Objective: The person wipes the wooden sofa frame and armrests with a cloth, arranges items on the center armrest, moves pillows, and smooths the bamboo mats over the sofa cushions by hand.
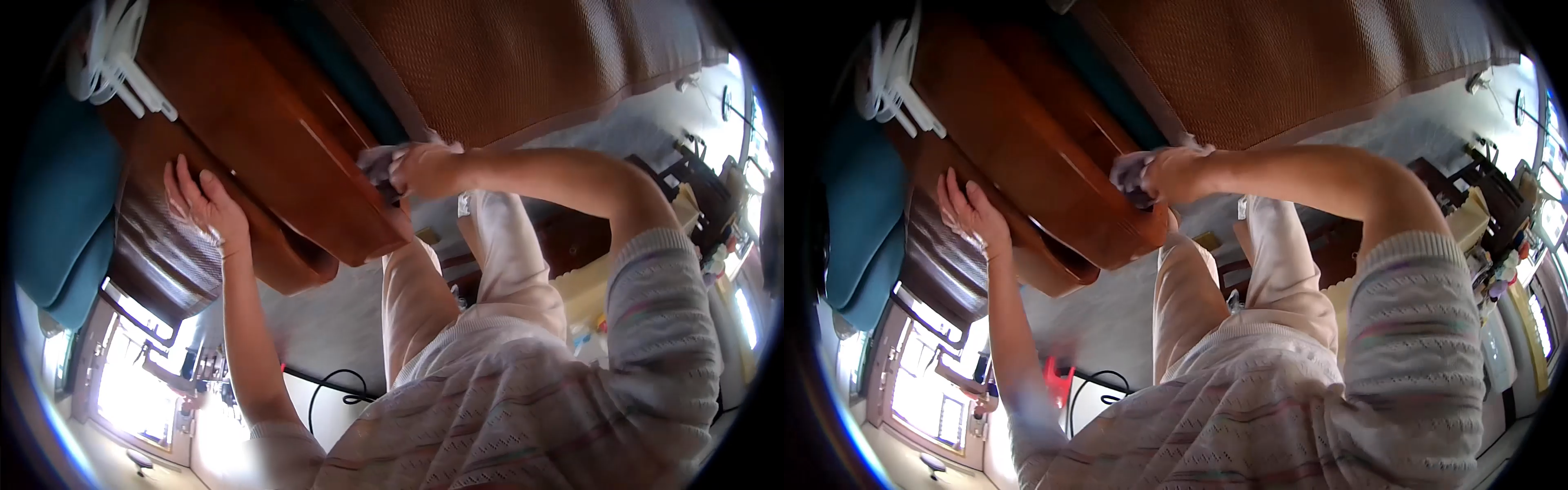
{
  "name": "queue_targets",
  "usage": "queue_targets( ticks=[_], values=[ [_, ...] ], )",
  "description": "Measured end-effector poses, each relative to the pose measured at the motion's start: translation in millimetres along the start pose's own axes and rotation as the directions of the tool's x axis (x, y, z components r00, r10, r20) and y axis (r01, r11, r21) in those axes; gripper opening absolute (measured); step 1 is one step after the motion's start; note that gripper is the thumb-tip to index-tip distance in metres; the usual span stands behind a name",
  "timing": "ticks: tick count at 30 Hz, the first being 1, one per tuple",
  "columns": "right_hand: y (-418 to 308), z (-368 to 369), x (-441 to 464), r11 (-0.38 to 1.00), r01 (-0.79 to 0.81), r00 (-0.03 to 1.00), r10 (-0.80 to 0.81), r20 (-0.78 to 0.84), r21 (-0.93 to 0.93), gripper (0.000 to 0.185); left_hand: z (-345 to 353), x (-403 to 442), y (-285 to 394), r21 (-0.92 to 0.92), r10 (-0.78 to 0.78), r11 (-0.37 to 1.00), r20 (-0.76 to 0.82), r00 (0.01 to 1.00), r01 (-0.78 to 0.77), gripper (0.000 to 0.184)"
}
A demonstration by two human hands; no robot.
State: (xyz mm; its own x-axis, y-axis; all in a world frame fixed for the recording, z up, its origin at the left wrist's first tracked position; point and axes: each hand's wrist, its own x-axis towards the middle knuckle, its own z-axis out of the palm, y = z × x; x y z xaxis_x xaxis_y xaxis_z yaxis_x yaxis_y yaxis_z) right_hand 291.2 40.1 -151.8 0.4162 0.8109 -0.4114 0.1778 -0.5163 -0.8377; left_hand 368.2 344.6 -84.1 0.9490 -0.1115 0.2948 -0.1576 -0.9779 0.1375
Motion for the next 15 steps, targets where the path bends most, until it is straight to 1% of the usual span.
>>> queue_targets(
  ticks=[1,2,3,4,5,6,7,8,9,10,11,12,13,14,15],
  values=[
    [-3,-15,-9,0.933,-0.213,0.974,0.181,0.136,0.288,0.02,0,-1,1,0.007,-0.005,1.0,-0.015,1.0,0.006,0.038],
    [-5,-25,-18,0.745,-0.434,0.898,0.308,0.315,0.507,0.021,-1,1,3,0.012,-0.012,1.0,-0.017,1.0,0.012,0.038],
    [-6,-24,-29,0.537,-0.375,0.92,0.319,0.23,0.756,0.02,-2,1,3,0.02,-0.023,1.0,-0.013,1.0,0.023,0.038],
    [-9,-20,-42,0.276,-0.258,0.923,0.354,0.151,0.926,0.02,-3,0,3,0.029,-0.033,0.999,-0.005,0.999,0.033,0.038],
    [-16,-16,-48,-0.002,-0.094,0.908,0.41,0.087,0.996,0.02,-3,-1,1,0.013,-0.044,0.999,-0.019,0.999,0.044,0.038],
    [-36,-20,-49,-0.004,0.029,0.907,0.421,-0.024,1.0,0.02,-2,-1,0,-0.004,-0.051,0.999,-0.035,0.998,0.051,0.037],
    [-60,-26,-55,-0.004,0.156,0.891,0.431,-0.139,0.988,0.019,-4,-3,11,0.02,-0.118,0.993,-0.015,0.993,0.118,0.036],
    [-81,-29,-53,-0.003,0.281,0.86,0.444,-0.251,0.96,0.019,-2,-4,7,0.038,-0.116,0.992,-0.021,0.993,0.116,0.036],
    [-87,-18,-41,0.213,0.335,0.818,0.419,-0.395,0.918,0.019,0,-4,4,0.027,-0.123,0.992,-0.018,0.992,0.123,0.036],
    [-103,-24,-25,0.802,0.24,0.713,0.238,-0.66,0.548,0.022,0,-3,5,0.017,-0.128,0.992,-0.015,0.992,0.128,0.036],
    [-105,-25,-4,0.96,0.198,0.656,0.023,-0.755,0.2,0.023,-1,-3,6,0.004,-0.152,0.988,-0.014,0.988,0.152,0.035],
    [-99,-29,17,0.976,0.127,0.608,-0.216,-0.764,-0.175,0.024,-1,-3,7,0.005,-0.16,0.987,-0.011,0.987,0.16,0.034],
    [-97,-37,34,0.938,0.049,0.583,-0.305,-0.753,-0.343,0.022,-2,-3,7,-0.004,-0.16,0.987,-0.013,0.987,0.16,0.035],
    [-91,-48,51,0.866,-0.032,0.563,-0.397,-0.725,-0.499,0.021,-1,-4,7,-0.012,-0.163,0.987,-0.017,0.986,0.163,0.036],
    [-85,-65,68,0.839,-0.063,0.55,-0.423,-0.72,-0.541,0.02,0,-3,7,-0.045,-0.164,0.986,-0.027,0.986,0.163,0.036]
  ],
)
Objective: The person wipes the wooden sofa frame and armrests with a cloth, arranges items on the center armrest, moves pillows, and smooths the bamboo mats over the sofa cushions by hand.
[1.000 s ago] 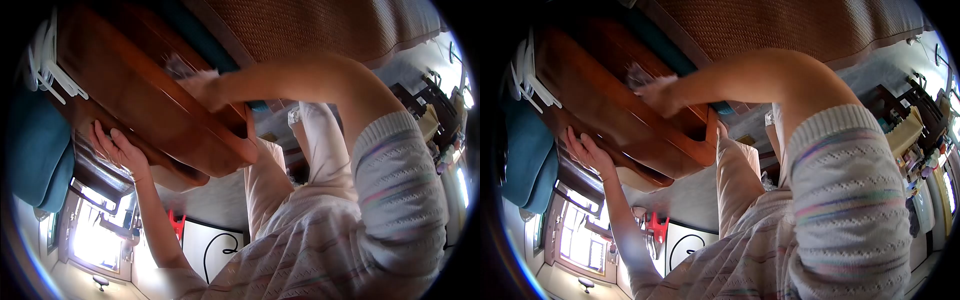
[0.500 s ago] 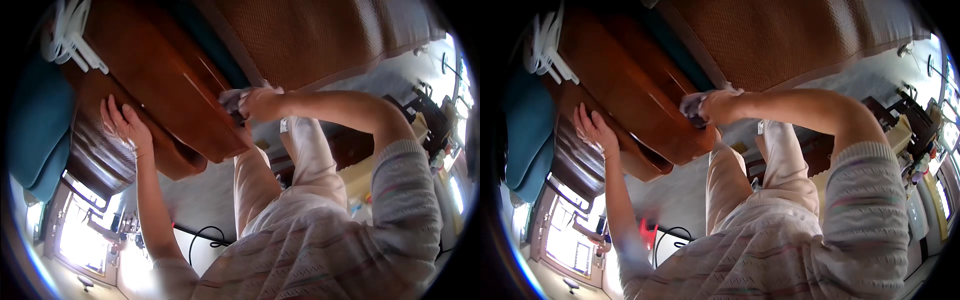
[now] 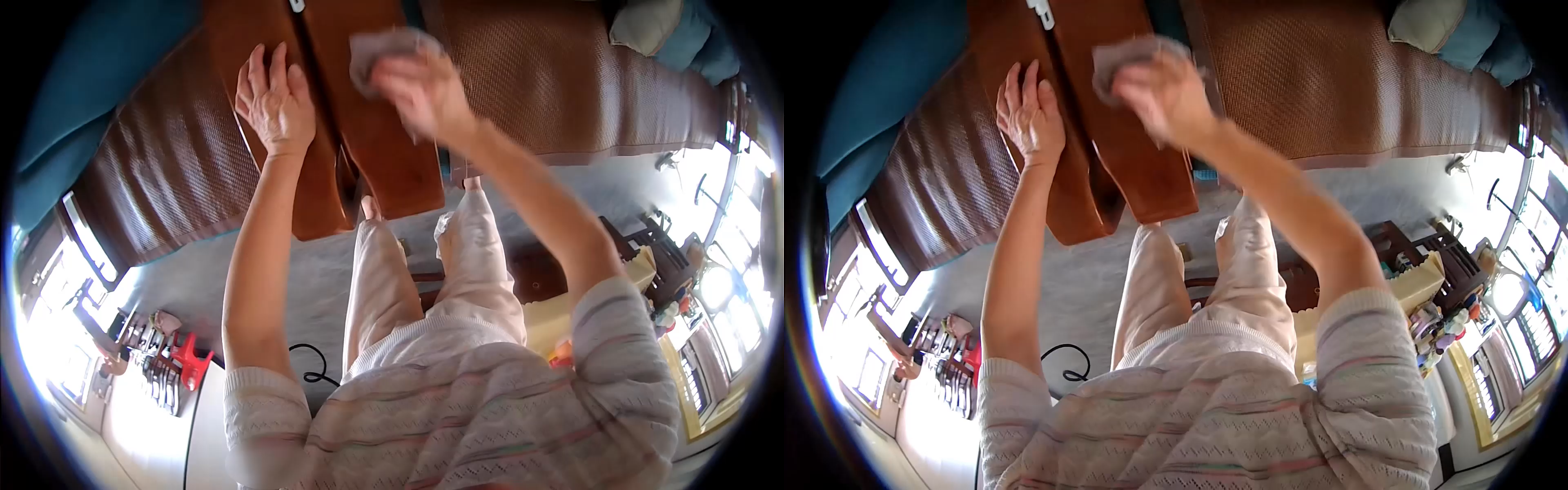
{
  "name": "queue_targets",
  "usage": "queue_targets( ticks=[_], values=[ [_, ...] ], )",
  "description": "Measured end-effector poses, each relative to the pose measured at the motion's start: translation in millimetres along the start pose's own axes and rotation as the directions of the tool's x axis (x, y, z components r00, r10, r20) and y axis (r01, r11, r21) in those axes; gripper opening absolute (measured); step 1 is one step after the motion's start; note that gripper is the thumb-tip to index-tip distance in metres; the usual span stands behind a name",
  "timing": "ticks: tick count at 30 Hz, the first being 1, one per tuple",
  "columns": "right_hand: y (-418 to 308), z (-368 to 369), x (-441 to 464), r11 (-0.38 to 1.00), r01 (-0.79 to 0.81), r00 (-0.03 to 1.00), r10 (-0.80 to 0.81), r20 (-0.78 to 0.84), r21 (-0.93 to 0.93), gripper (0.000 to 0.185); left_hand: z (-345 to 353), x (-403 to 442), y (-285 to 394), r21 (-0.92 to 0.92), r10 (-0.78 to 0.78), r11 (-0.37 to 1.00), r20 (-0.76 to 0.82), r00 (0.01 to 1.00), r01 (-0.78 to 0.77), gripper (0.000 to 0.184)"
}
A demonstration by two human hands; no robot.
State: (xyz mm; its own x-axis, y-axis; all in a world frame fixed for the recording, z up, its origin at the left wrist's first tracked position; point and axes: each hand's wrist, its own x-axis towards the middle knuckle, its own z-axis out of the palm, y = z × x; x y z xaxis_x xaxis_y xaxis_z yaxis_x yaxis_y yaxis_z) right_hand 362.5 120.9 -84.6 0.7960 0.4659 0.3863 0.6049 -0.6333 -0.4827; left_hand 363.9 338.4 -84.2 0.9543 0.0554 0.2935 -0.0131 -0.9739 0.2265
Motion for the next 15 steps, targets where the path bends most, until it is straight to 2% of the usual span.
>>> queue_targets(
  ticks=[1,3,5,6,7,9,11,12,13,15],
  values=[
    [13,6,21,0.998,0.024,1.0,-0.025,-0.017,-0.056,0.018,0,0,-1,-0.014,0.007,1.0,-0.016,1.0,-0.008,0.035],
    [34,19,62,0.999,0.046,0.997,-0.045,-0.062,0.009,0.019,1,0,-2,-0.063,-0.007,0.998,-0.037,0.999,0.005,0.035],
    [20,10,93,0.994,0.023,0.996,-0.032,-0.081,-0.107,0.017,1,1,-2,-0.109,-0.009,0.994,-0.09,0.996,0.0,0.034],
    [8,13,99,0.97,0.113,0.933,-0.178,-0.312,-0.215,0.009,2,1,-3,-0.128,-0.009,0.992,-0.108,0.994,-0.005,0.034],
    [1,19,92,0.976,0.069,0.957,-0.123,-0.263,-0.207,0.006,4,1,-5,-0.146,-0.008,0.989,-0.128,0.992,-0.011,0.034],
    [-9,43,59,0.979,-0.021,0.986,-0.013,-0.165,-0.203,0.016,4,1,-8,-0.177,0.002,0.984,-0.136,0.991,-0.026,0.034],
    [-57,33,-3,0.989,0.069,0.998,-0.07,-0.002,-0.128,0.018,5,0,-14,-0.362,-0.044,0.932,-0.103,0.994,0.004,0.035],
    [-72,31,-23,0.991,0.106,0.994,-0.105,0.024,-0.084,0.017,-15,-1,-16,-0.475,-0.088,0.879,-0.061,0.994,0.048,0.034],
    [-91,19,-41,0.998,0.022,0.986,-0.014,0.166,-0.05,0.015,-31,-8,-17,-0.486,-0.1,0.872,-0.053,0.994,0.062,0.032],
    [-116,6,-81,1.0,0.018,0.961,-0.022,0.276,0.017,0.012,-68,-26,-29,-0.507,-0.119,0.858,-0.045,0.992,0.08,0.029]
  ],
)
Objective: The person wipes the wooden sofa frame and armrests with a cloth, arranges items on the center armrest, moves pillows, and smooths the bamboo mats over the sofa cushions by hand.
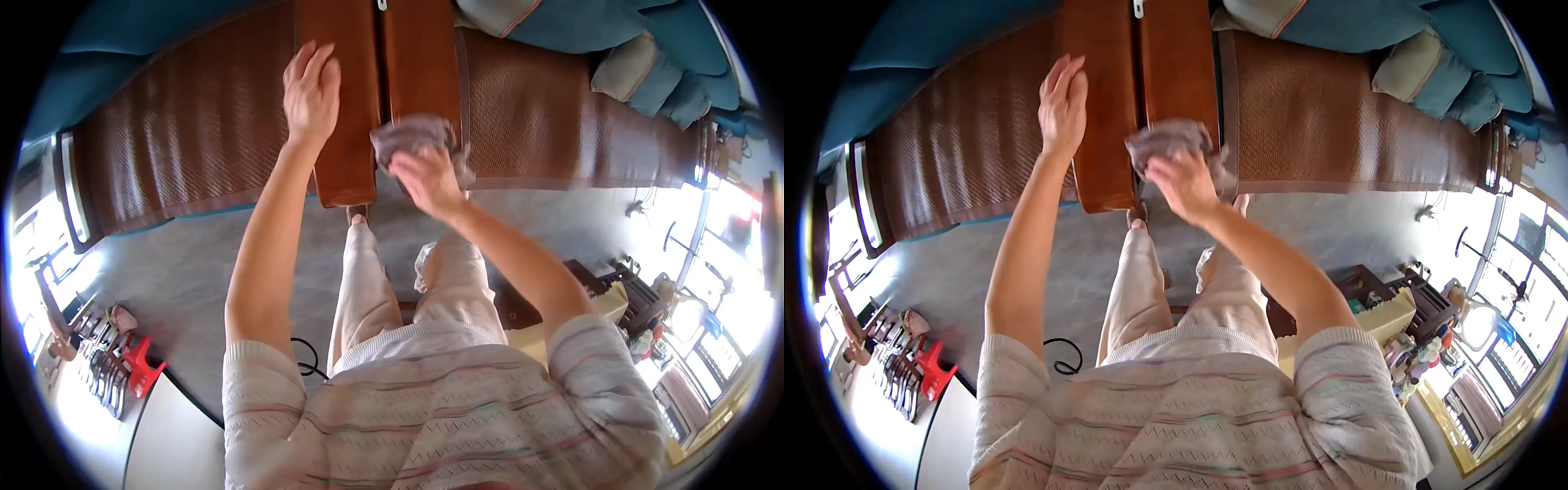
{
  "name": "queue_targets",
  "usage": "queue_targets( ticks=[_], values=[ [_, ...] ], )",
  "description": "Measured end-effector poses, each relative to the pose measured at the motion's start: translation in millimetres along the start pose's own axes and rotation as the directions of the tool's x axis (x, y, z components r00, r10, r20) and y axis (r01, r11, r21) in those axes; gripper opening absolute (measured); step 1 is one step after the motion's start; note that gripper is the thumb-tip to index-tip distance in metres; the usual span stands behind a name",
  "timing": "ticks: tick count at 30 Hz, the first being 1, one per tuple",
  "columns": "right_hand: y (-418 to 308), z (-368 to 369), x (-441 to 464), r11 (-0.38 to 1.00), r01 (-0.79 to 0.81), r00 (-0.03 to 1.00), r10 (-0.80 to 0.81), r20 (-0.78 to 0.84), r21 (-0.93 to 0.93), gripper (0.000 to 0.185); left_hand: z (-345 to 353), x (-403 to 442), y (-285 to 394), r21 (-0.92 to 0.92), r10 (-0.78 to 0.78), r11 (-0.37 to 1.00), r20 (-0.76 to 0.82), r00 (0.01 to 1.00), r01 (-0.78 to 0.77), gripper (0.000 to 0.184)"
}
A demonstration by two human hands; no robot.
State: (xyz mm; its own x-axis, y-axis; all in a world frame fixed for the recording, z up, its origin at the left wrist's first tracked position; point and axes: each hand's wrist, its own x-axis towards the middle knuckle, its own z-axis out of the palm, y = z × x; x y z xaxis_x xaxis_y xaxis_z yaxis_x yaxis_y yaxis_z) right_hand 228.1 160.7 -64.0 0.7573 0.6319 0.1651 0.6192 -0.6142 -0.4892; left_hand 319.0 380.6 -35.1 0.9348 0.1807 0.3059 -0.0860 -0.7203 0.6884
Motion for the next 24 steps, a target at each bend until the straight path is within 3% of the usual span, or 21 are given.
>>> queue_targets(
  ticks=[4,6,8,9,10,12,15,19,22,23,24],
  values=[
    [-24,-2,-44,0.998,-0.036,0.979,0.027,0.201,0.043,0.011,-57,-74,-13,0.129,-0.001,0.992,-0.049,0.999,0.007,0.019],
    [-34,-3,-72,0.877,-0.35,0.911,0.238,0.336,0.329,0.016,-73,-116,-7,0.009,-0.15,0.989,0.115,0.982,0.15,0.017],
    [-28,-1,-96,0.492,-0.777,0.624,0.525,0.578,0.392,0.019,-71,-142,12,-0.125,-0.351,0.894,0.401,0.846,0.43,0.022],
    [-26,0,-103,0.31,-0.809,0.579,0.571,0.582,0.5,0.023,-66,-150,25,-0.223,-0.392,0.786,0.542,0.744,0.577,0.029],
    [-30,-17,-93,0.179,-0.854,0.495,0.57,0.656,0.489,0.023,-58,-159,40,-0.277,-0.392,0.645,0.681,0.619,0.713,0.037],
    [-28,-26,-83,-0.144,-0.777,0.47,0.516,0.716,0.613,0.025,-34,-177,55,-0.343,-0.194,0.67,0.775,0.601,0.658,0.052],
    [-39,-57,-50,-0.461,-0.527,0.564,0.438,0.7,0.713,0.027,-28,-157,110,-0.324,-0.111,0.811,0.733,0.672,0.487,0.059],
    [-18,-87,-52,-0.425,-0.484,0.679,0.368,0.635,0.765,0.032,-5,-128,121,-0.359,-0.109,0.766,0.745,0.658,0.534,0.057],
    [12,-125,-65,0.015,-0.695,0.629,0.497,0.598,0.719,0.033,9,-108,144,-0.274,-0.123,0.837,0.75,0.65,0.474,0.053],
    [28,-134,-76,0.079,-0.702,0.636,0.516,0.573,0.708,0.034,19,-107,143,-0.319,-0.141,0.805,0.716,0.684,0.5,0.049],
    [47,-144,-89,0.059,-0.707,0.622,0.527,0.58,0.704,0.033,22,-99,149,-0.266,-0.218,0.794,0.715,0.665,0.547,0.048]
  ],
)
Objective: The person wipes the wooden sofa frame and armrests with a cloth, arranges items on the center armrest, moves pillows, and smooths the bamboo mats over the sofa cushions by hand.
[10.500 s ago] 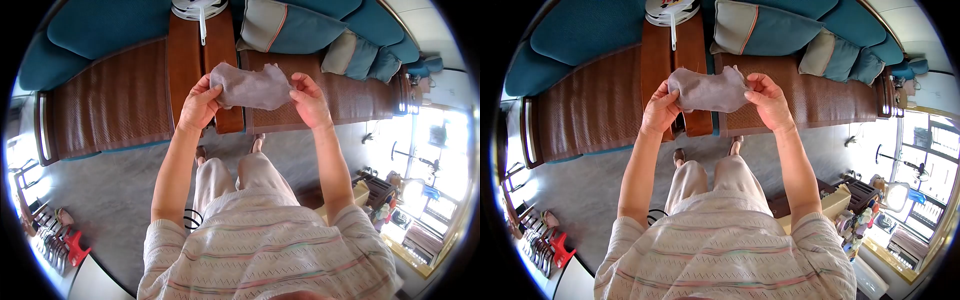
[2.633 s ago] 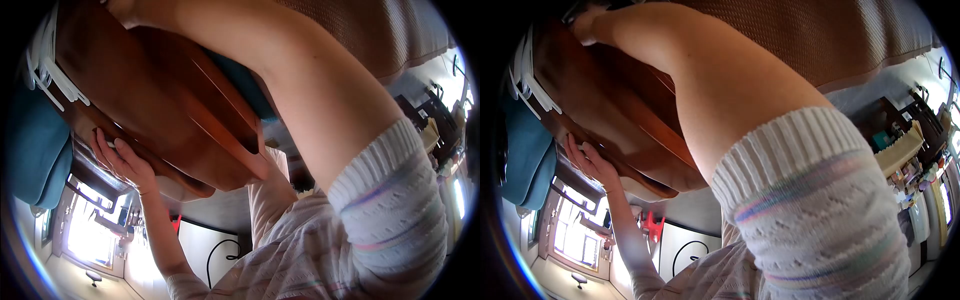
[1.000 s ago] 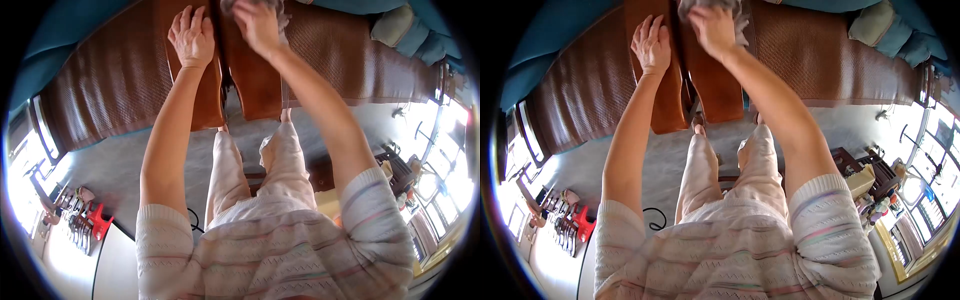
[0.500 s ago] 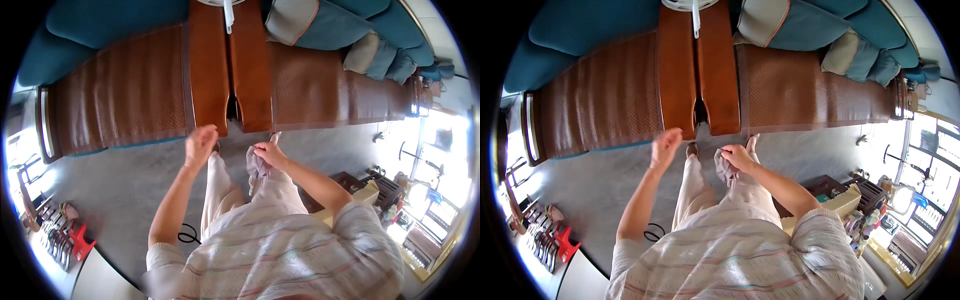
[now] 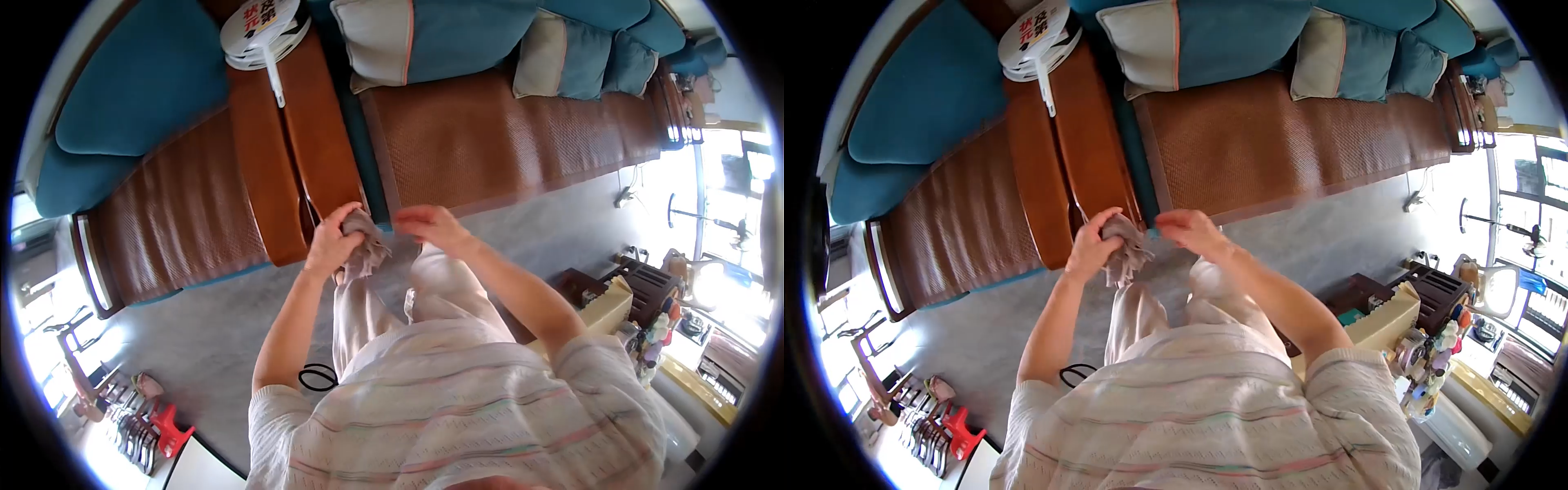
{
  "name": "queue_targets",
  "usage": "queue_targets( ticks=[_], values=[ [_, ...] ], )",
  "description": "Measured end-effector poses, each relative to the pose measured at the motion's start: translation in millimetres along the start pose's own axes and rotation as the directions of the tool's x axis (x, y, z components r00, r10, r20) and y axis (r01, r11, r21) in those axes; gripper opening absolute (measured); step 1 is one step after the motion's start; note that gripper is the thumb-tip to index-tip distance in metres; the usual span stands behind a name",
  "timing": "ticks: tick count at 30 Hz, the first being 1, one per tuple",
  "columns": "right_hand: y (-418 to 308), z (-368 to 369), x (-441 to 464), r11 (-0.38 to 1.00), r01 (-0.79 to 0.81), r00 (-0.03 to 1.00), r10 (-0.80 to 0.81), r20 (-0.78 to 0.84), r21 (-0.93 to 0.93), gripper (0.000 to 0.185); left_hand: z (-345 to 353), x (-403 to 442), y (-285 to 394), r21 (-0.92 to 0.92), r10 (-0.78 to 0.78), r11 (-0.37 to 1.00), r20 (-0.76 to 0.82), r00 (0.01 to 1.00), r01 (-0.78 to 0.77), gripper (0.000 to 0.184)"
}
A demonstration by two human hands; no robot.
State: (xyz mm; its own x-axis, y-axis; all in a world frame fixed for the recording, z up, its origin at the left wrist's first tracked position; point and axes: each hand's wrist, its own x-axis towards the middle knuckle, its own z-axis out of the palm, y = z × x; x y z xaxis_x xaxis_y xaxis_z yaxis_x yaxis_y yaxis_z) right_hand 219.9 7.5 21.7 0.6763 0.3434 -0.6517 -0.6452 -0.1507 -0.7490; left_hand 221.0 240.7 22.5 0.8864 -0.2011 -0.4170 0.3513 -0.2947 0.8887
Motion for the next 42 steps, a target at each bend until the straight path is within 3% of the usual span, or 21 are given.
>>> queue_targets(
  ticks=[2,6,8,12,17,20,22,24,25,30,35,37,38,41,42],
  values=[
    [8,-51,-13,0.999,-0.045,0.999,0.046,-0.025,0.021,0.032,1,12,18,-0.012,-0.147,0.989,-0.067,0.987,0.147,0.047],
    [17,-141,-53,0.991,-0.123,0.989,0.117,-0.095,-0.055,0.029,-5,41,20,0.357,0.047,0.926,-0.426,0.903,0.12,0.043],
    [31,-173,-62,0.981,-0.178,0.979,0.17,-0.108,-0.071,0.027,-12,55,23,0.642,0.232,0.746,-0.499,0.835,0.176,0.045],
    [52,-205,-59,0.965,-0.257,0.961,0.25,-0.12,-0.048,0.027,-21,83,12,0.636,0.092,0.673,-0.578,0.811,0.377,0.053],
    [53,-208,-45,0.95,-0.305,0.951,0.299,-0.078,-0.074,0.026,-28,106,-10,0.648,0.014,0.603,-0.591,0.806,0.465,0.059],
    [50,-220,-39,0.944,-0.318,0.946,0.311,-0.088,-0.085,0.025,-7,115,48,0.653,-0.046,0.421,-0.678,0.734,0.63,0.062],
    [47,-234,-37,0.941,-0.329,0.941,0.319,-0.114,-0.083,0.024,-3,138,56,0.718,0.072,0.47,-0.61,0.789,0.513,0.059],
    [41,-246,-34,0.935,-0.343,0.932,0.327,-0.154,-0.089,0.023,0,164,67,0.808,0.252,0.495,-0.485,0.837,0.319,0.057],
    [36,-252,-30,0.934,-0.345,0.929,0.327,-0.172,-0.093,0.023,4,184,81,0.874,0.413,0.459,-0.37,0.832,0.161,0.055],
    [17,-272,-25,0.953,-0.295,0.933,0.272,-0.237,-0.066,0.021,49,291,162,0.925,0.6,0.373,-0.183,0.778,-0.07,0.054],
    [8,-306,-37,0.935,-0.32,0.922,0.271,-0.275,-0.152,0.02,89,371,228,0.938,0.537,0.334,-0.103,0.837,-0.099,0.064],
    [6,-338,-39,0.912,-0.339,0.918,0.266,-0.295,-0.231,0.021,100,391,233,0.941,0.465,0.338,-0.143,0.874,-0.026,0.071],
    [10,-359,-37,0.9,-0.351,0.916,0.272,-0.294,-0.258,0.022,104,396,233,0.941,0.421,0.339,-0.164,0.892,0.013,0.075],
    [-4,-416,-29,0.898,-0.391,0.877,0.297,-0.378,-0.201,0.023,109,403,235,0.912,0.102,0.393,-0.165,0.981,0.113,0.085],
    [-19,-440,-21,0.897,-0.39,0.868,0.281,-0.408,-0.211,0.023,114,400,235,0.921,0.136,0.367,-0.192,0.972,0.131,0.083]
  ],
)
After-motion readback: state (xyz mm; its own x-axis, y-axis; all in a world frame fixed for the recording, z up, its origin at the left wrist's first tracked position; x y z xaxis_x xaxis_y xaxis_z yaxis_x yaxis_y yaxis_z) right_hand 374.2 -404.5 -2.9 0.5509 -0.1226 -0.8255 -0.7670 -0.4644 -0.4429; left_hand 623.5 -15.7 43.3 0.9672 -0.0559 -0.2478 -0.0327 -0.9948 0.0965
